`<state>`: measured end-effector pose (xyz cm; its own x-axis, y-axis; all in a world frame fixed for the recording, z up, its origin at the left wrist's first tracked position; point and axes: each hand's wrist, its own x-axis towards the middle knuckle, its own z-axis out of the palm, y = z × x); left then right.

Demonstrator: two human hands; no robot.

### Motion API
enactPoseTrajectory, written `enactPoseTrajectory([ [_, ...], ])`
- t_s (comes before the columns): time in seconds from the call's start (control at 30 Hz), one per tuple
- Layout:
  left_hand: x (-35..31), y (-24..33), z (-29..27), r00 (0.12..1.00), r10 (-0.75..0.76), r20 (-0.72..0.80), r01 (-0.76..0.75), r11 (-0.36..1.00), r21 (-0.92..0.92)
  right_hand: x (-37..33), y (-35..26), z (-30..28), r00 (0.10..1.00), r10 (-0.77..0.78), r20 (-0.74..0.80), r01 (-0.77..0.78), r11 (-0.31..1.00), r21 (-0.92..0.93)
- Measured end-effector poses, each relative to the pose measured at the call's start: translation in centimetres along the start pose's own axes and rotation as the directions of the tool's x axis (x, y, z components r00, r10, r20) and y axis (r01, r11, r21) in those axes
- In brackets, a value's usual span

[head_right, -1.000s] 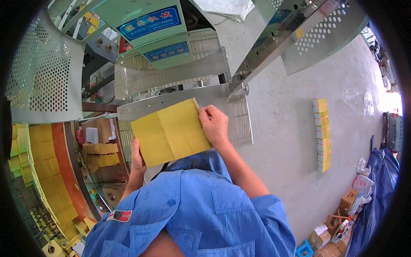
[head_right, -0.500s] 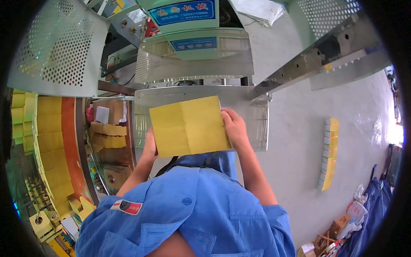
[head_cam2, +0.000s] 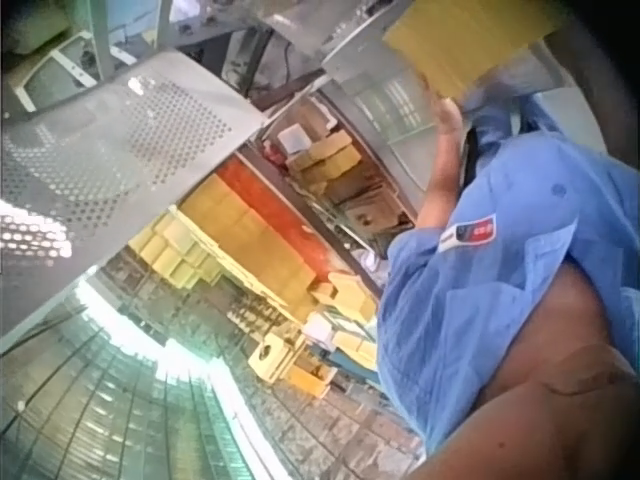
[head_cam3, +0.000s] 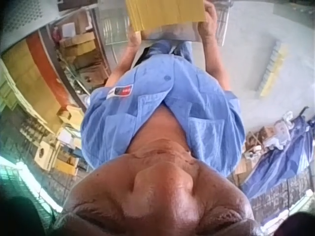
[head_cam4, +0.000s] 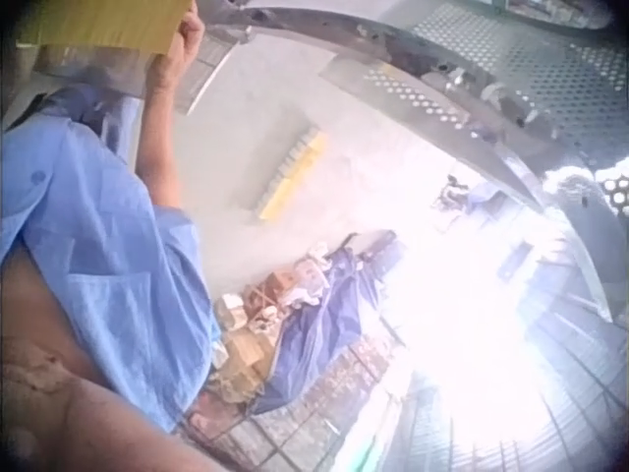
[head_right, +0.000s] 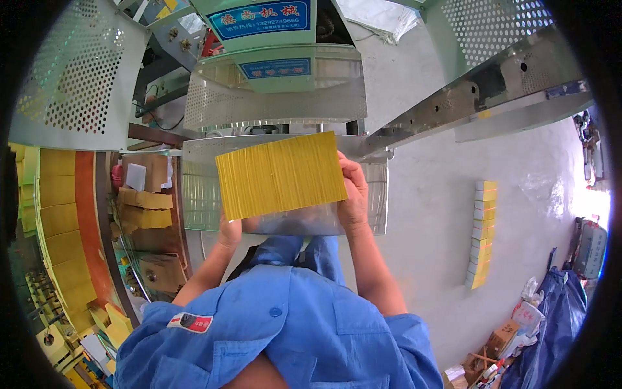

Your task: The recorder weighs stacks of yellow paper, inserts separator sheets, and uses a banding machine to secure the stacks.

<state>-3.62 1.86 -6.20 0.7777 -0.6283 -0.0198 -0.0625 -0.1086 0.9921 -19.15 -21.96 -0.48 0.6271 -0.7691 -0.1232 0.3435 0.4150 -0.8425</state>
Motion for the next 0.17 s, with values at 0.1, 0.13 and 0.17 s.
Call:
enactPoseTrajectory([
  [0.1,-0.7,-2.3,-1.4,0.984,-0.151,0.092,0.158,0.984,-0.085,-0.1,0.4,-1.2,1.0,0.015,0.014,-0.016,0.998,0.053],
  [0.13,-0.9,-2.7,-1.6,0.984,-0.164,0.066,0.166,0.986,-0.031,0.0,0.3,-1.3,0.999,0.024,0.044,-0.026,0.999,0.033],
  [0.17,-1.2,-2.9,-1.6,0.984,-0.173,0.039,0.172,0.985,0.019,0.2,0.1,-1.5,0.997,0.032,0.075,-0.033,0.999,0.01],
])
